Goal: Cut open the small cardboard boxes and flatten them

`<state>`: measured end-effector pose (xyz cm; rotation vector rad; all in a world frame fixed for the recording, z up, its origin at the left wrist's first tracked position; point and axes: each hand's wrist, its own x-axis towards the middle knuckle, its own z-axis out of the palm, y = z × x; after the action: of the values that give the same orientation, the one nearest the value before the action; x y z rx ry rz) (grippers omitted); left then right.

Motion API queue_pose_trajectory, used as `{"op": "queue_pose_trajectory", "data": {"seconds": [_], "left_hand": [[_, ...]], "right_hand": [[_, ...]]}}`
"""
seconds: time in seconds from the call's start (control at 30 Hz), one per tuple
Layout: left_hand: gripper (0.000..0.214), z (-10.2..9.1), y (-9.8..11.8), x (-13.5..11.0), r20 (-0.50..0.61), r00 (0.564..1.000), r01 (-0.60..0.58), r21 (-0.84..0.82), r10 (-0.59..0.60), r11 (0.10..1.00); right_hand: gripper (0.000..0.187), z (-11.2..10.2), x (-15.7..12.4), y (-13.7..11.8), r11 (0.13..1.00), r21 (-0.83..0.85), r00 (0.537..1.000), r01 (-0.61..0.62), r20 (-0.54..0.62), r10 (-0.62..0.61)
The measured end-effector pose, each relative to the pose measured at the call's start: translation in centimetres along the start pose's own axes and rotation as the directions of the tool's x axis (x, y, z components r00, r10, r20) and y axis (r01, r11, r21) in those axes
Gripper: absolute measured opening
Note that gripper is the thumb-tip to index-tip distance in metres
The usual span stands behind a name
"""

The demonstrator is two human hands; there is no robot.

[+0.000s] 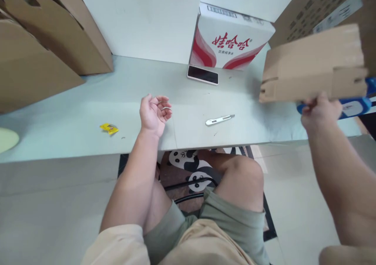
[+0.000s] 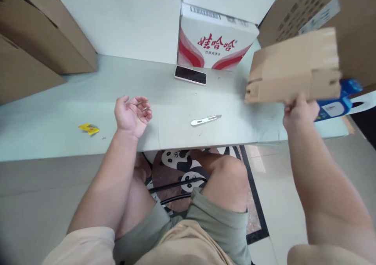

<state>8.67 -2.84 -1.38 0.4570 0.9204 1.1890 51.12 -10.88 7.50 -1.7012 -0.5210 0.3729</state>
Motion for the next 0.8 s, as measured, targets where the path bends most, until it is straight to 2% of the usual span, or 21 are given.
{"op": "queue_pose_trajectory", "data": {"seconds": [0.07, 0.13, 0.2, 0.27, 0.4, 0.53, 0.67, 0.8], "left_hand": [[0.051, 0.2, -0.2, 0.3, 0.014, 1.000, -0.006, -0.011, 0.006, 1.000], [0.051, 0.4, -0.3, 0.5, 0.032, 0.999, -0.011, -0.020, 0.011, 1.000], [0.051, 0.5, -0.3, 0.6, 0.045, 0.999, -0.014, -0.028, 0.015, 1.000], [0.051, 0.4, -0.1, 0.6, 0.056, 0.998, -0.019, -0.033, 0.021, 0.999], [0.051, 0.0, 0.3, 0.1, 0.062, 0.997, -0.040, -0.066, 0.044, 0.997], [0.050, -1.1, 0.9, -0.7, 0.054, 0.997, -0.041, -0.122, 0.048, 0.992], [0.050, -2.8, 2.2, -1.3, 0.008, 0.996, -0.088, -0.227, 0.092, 0.970], [0.046, -4.6, 3.8, -1.6, -0.054, 0.992, -0.125, -0.342, 0.114, 0.931]], "right_hand": [[0.024, 2.6, 1.9, -1.2, 0.996, -0.063, 0.998, -0.064, -0.004, 0.064], [0.017, 4.5, 1.7, -1.2, 0.984, -0.128, 0.988, -0.122, 0.078, 0.133], [0.006, 5.6, -0.3, -0.2, 0.971, -0.191, 0.959, -0.146, 0.212, 0.187], [0.010, 6.1, -3.2, 1.4, 0.953, -0.270, 0.910, -0.135, 0.347, 0.227], [0.028, 6.6, -8.2, 3.2, 0.894, -0.443, 0.781, 0.069, 0.581, 0.228], [0.031, 8.6, -10.9, 2.6, 0.842, -0.485, 0.672, 0.236, 0.707, 0.220], [0.034, 13.0, -13.3, 1.0, 0.802, -0.458, 0.568, 0.385, 0.802, 0.185], [0.035, 19.6, -16.8, -1.2, 0.760, -0.336, 0.439, 0.556, 0.895, 0.075]]}}
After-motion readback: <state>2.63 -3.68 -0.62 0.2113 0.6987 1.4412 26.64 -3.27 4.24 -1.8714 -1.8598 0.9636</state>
